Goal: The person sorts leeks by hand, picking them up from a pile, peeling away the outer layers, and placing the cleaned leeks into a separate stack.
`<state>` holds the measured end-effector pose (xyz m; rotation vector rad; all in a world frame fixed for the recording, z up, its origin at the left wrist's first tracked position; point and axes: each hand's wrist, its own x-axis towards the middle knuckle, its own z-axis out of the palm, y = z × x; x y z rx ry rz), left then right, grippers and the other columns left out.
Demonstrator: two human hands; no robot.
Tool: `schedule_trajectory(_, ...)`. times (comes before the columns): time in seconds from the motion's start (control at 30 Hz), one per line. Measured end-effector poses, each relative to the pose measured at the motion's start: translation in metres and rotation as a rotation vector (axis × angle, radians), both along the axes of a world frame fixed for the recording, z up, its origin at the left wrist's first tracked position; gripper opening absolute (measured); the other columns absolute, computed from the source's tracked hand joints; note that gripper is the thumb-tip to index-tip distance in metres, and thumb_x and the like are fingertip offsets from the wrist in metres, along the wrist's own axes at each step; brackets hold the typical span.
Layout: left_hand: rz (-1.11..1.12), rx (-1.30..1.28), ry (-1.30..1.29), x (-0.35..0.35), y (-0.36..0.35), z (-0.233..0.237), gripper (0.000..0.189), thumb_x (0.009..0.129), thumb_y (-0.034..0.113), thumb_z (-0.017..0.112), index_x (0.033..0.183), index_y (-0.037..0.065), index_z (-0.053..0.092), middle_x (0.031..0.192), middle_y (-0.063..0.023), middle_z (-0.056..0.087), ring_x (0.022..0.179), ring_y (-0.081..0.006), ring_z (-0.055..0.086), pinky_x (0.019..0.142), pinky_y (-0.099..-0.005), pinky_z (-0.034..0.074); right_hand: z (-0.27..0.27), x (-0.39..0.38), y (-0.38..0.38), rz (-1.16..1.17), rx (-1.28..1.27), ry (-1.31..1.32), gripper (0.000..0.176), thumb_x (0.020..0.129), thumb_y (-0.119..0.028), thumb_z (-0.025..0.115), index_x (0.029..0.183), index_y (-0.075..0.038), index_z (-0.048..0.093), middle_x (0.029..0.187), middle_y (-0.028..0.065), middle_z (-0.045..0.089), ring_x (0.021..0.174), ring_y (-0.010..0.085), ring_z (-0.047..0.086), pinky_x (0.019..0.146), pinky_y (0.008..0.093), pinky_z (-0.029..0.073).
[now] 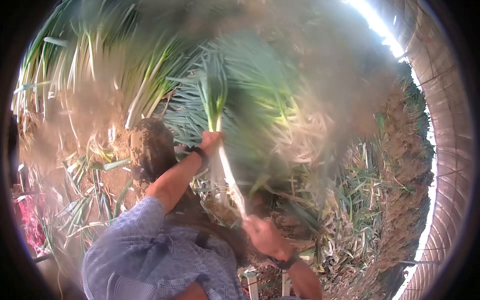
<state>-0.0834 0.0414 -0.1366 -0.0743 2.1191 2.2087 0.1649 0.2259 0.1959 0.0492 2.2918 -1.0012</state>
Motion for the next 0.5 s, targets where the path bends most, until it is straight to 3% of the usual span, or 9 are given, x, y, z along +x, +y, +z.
schedule_trajectory(0.07,0.045,0.066,-0.199,0.005,0.01,0.023,0.032,0.08,0.032,0.064,0.072,0.0,0.069,0.064,-0.0097,0.063,0.059,-0.0173,0.059,0.055,-0.0392,0.047,0.008,0.004,-0.014,0.06,-0.053,0.082,0.022,0.1,-0.02,0.053,0.098,0.0,0.062,0.087,0.0238,0.064,0.08,0.0349,0.067,0.07,0.0428,0.049)
schedule_trajectory(0.17,0.027,0.101,-0.137,0.004,0.013,0.016,0.032,0.081,0.03,0.067,0.074,-0.001,0.067,0.064,-0.009,0.062,0.058,-0.0179,0.058,0.053,-0.0396,0.046,0.017,0.009,-0.017,0.047,0.016,0.069,0.02,0.098,-0.017,0.054,0.096,0.001,0.064,0.091,0.0225,0.065,0.084,0.0362,0.067,0.072,0.0413,0.051)
schedule_trajectory(0.23,0.067,-0.006,-0.101,-0.003,0.005,-0.007,0.03,0.081,0.029,0.067,0.078,-0.001,0.067,0.065,-0.0092,0.062,0.058,-0.0188,0.059,0.053,-0.0403,0.047,0.015,0.026,-0.009,0.399,-0.071,0.205,0.019,0.096,-0.015,0.056,0.101,0.001,0.064,0.098,0.0219,0.066,0.093,0.0367,0.066,0.082,0.0408,0.051)
schedule_trajectory(0.27,0.099,-0.102,-0.061,-0.014,-0.007,-0.051,0.028,0.082,0.028,0.067,0.081,-0.001,0.066,0.066,-0.0096,0.062,0.058,-0.0198,0.06,0.054,-0.0409,0.047,0.014,0.036,-0.003,0.563,-0.124,0.276,0.02,0.095,-0.014,0.056,0.103,0.002,0.065,0.102,0.0216,0.067,0.097,0.0369,0.066,0.086,0.0406,0.051)
schedule_trajectory(0.3,0.145,-0.182,-0.017,-0.021,-0.021,-0.036,0.027,0.082,0.027,0.067,0.083,-0.001,0.066,0.067,-0.0099,0.063,0.058,-0.0208,0.06,0.054,-0.0415,0.047,0.019,0.048,0.003,0.541,-0.154,0.237,0.021,0.094,-0.014,0.057,0.106,0.002,0.064,0.104,0.0214,0.066,0.098,0.0363,0.065,0.087,0.0406,0.05)
schedule_trajectory(0.33,0.236,-0.08,-0.126,-0.019,-0.038,-0.023,0.024,0.081,0.024,0.068,0.075,0.002,0.066,0.062,-0.0084,0.061,0.055,-0.0205,0.058,0.053,-0.041,0.047,0.026,0.06,0.013,0.427,-0.154,0.208,0.022,0.093,-0.014,0.058,0.108,0.002,0.062,0.106,0.0212,0.065,0.1,0.0357,0.064,0.089,0.0406,0.05)
schedule_trajectory(0.37,0.305,0.01,-0.238,-0.012,-0.061,0.037,0.023,0.08,0.022,0.068,0.066,0.004,0.067,0.057,-0.0068,0.06,0.053,-0.0201,0.056,0.052,-0.0404,0.047,0.032,0.07,0.033,0.208,-0.078,0.227,0.024,0.092,-0.013,0.059,0.111,0.002,0.061,0.108,0.021,0.065,0.102,0.0351,0.063,0.09,0.0405,0.049)
schedule_trajectory(0.43,0.212,-0.409,-0.02,-0.046,-0.069,-0.042,0.013,0.077,0.017,0.07,0.072,0.005,0.068,0.064,-0.0083,0.065,0.058,-0.0234,0.062,0.054,-0.0426,0.05,0.032,0.075,0.097,-0.277,0.277,0.37,0.03,0.091,-0.013,0.061,0.116,0.002,0.059,0.113,0.0206,0.063,0.106,0.0339,0.062,0.092,0.0405,0.048)
schedule_trajectory(0.5,0.134,-0.801,0.289,-0.057,-0.068,-0.065,0.008,0.075,0.013,0.07,0.077,0.005,0.069,0.071,-0.0104,0.069,0.063,-0.0252,0.066,0.057,-0.0427,0.053,0.012,0.076,0.195,-0.562,0.694,0.39,0.036,0.089,-0.013,0.063,0.121,0.003,0.056,0.117,0.0202,0.062,0.109,0.0327,0.06,0.095,0.0404,0.047)
